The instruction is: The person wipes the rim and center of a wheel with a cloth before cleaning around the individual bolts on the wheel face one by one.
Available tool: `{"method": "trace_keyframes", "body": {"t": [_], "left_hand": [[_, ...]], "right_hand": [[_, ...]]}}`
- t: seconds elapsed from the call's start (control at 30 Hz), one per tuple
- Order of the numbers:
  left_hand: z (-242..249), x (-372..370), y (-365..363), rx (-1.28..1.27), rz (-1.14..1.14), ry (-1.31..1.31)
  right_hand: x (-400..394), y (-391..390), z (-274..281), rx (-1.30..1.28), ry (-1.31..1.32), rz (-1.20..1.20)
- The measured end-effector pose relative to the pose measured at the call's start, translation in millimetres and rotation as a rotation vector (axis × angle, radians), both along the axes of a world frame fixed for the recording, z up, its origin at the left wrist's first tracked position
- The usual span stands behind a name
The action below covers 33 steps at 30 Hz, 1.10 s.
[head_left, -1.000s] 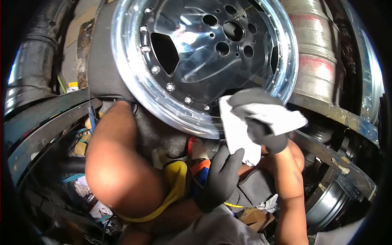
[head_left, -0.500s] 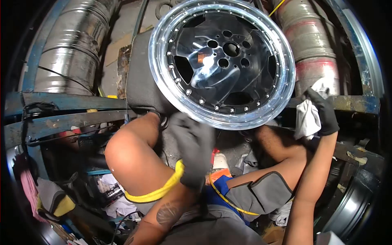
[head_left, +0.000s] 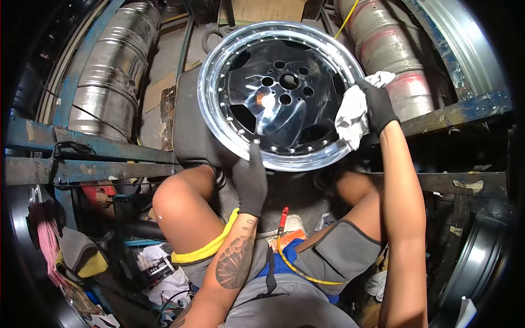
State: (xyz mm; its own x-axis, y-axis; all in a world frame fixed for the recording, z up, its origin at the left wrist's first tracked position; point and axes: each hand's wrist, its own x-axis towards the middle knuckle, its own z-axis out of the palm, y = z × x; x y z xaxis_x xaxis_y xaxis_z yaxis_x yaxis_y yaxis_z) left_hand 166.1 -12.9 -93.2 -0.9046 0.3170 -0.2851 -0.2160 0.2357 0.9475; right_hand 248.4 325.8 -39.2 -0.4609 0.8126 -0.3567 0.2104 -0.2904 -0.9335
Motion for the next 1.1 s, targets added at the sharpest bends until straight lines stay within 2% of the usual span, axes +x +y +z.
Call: {"method": "trace_keyframes", "body": {"t": [0.03,0.1,0.13,0.17,0.2,0.23,0.27,0.3,0.37,0.4,0.43,0.5,0.53,0.57,0.7,0.77,0.83,0.87,0.97,1.1], "left_hand": [[11,12,-2,0.079,-0.06,-0.192],[24,16,-16,-0.278,-0.483,-0.058],[28,26,-19,-0.225,-0.537,0.249],[47,24,-19,-0.196,-0.6,0.245],[66,22,-19,-0.165,-0.663,0.238],[68,14,-21,-0.095,-0.515,0.324],[68,5,-23,-0.023,-0.369,0.408],[70,-1,-22,0.046,-0.223,0.487],[84,-12,-16,0.252,-0.061,0.389],[88,-14,-18,0.259,-0.108,0.28],[95,-7,-13,0.428,-0.081,0.056],[79,-6,-23,0.448,-0.165,-0.159],[62,0,-24,0.763,-0.125,-0.32],[74,3,-25,0.625,-0.159,-0.214],[79,0,-28,0.681,-0.135,-0.098],[82,2,-29,0.685,-0.086,-0.055],[82,0,-28,0.696,-0.022,-0.034],[81,-6,-27,0.548,-0.044,0.219],[89,-8,-28,0.482,0.007,0.268],[86,-9,-26,0.514,0.012,-0.043]], "right_hand": [[1,8,-2,-0.022,0.052,-0.024],[-3,4,14,0.06,-0.041,0.044],[-5,-5,26,0.153,-0.123,0.129],[-11,-11,32,0.249,-0.201,0.215],[-16,-18,38,0.284,-0.076,0.394],[-15,-28,44,0.434,-0.171,0.482],[-21,-80,75,0.543,0.013,0.564],[-20,-104,89,0.654,-0.232,0.571],[-19,-117,53,0.673,0.046,0.701],[-30,-131,66,0.583,0.127,0.853],[-41,-144,80,0.474,0.197,1.002],[-40,-153,82,0.454,0.259,1.023],[-41,-158,87,0.466,0.311,1.059],[-45,-166,99,0.514,0.401,1.138],[-38,-169,96,0.493,0.405,1.083],[-27,-172,95,0.325,0.31,0.95],[-27,-173,100,0.472,0.306,0.844],[-23,-174,99,0.362,0.307,0.752],[-18,-176,103,0.276,0.353,0.675],[-14,-176,100,0.256,0.248,0.653]]}}
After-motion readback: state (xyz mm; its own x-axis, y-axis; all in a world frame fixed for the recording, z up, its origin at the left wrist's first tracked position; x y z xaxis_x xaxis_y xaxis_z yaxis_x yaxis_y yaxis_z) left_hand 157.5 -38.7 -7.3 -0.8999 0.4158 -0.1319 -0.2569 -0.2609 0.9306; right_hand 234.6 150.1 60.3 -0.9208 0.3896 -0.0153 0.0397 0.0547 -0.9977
